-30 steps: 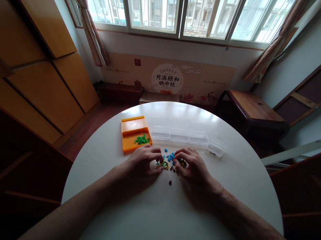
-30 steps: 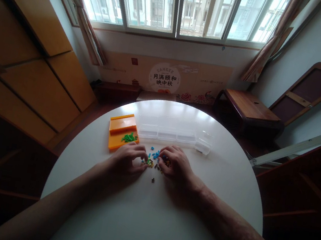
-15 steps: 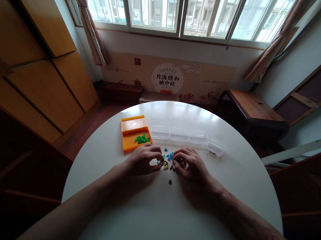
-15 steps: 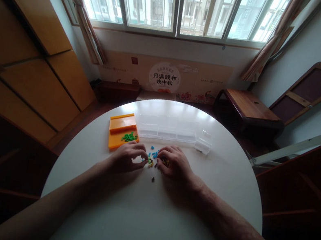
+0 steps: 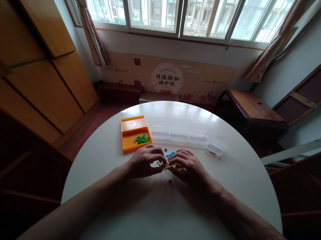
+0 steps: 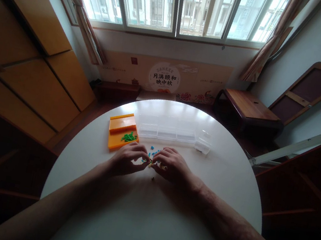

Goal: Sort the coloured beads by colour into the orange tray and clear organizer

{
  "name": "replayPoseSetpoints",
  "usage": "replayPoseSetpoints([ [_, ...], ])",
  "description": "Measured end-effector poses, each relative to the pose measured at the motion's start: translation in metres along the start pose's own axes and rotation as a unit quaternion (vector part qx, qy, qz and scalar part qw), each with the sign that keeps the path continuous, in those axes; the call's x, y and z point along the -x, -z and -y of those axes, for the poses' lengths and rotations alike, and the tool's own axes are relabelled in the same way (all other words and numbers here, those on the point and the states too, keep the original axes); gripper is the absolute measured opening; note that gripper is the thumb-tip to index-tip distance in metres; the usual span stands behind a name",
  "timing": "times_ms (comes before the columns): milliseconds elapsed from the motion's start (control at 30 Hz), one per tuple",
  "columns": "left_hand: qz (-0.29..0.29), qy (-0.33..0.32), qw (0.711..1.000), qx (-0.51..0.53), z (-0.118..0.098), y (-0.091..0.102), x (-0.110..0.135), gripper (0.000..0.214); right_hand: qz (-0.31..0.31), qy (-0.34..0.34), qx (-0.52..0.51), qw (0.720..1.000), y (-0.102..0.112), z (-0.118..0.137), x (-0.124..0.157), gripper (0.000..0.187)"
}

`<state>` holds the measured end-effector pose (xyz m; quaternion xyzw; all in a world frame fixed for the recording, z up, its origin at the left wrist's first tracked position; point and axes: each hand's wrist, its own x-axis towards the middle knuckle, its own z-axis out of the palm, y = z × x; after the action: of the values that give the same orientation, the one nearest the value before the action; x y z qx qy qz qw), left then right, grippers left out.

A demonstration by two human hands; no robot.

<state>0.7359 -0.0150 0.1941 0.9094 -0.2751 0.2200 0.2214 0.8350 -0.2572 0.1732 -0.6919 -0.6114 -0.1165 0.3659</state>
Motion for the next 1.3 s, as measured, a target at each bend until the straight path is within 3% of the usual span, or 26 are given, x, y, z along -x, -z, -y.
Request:
replayPoseSetpoints([
  [467,0.005,-0.003,1.0,-0.008,-0.004,0.0,-0.002,0.008,-0.005,0.002,0.001,1.0,-0.002,-0.001,0.002,0.007],
  [900,-0.026,-0.006,0.999,-0.021,0.0,0.001,-0.002,0.01,-0.006,-0.009,0.003,1.0,0.001,0.0,0.001,0.006],
  [1067,-0.067,0.088,0.987,-0.112,0.019,0.016,0.002,0.013,0.001,-0.023,-0.009,1.0,0.003,0.002,0.001,0.009],
  [1300,-0.1,0.309,0.921,-0.215,0.048,0.037,0.013,0.013,-0.011,-0.026,-0.02,0.999,0.004,0.003,0.001,0.008],
])
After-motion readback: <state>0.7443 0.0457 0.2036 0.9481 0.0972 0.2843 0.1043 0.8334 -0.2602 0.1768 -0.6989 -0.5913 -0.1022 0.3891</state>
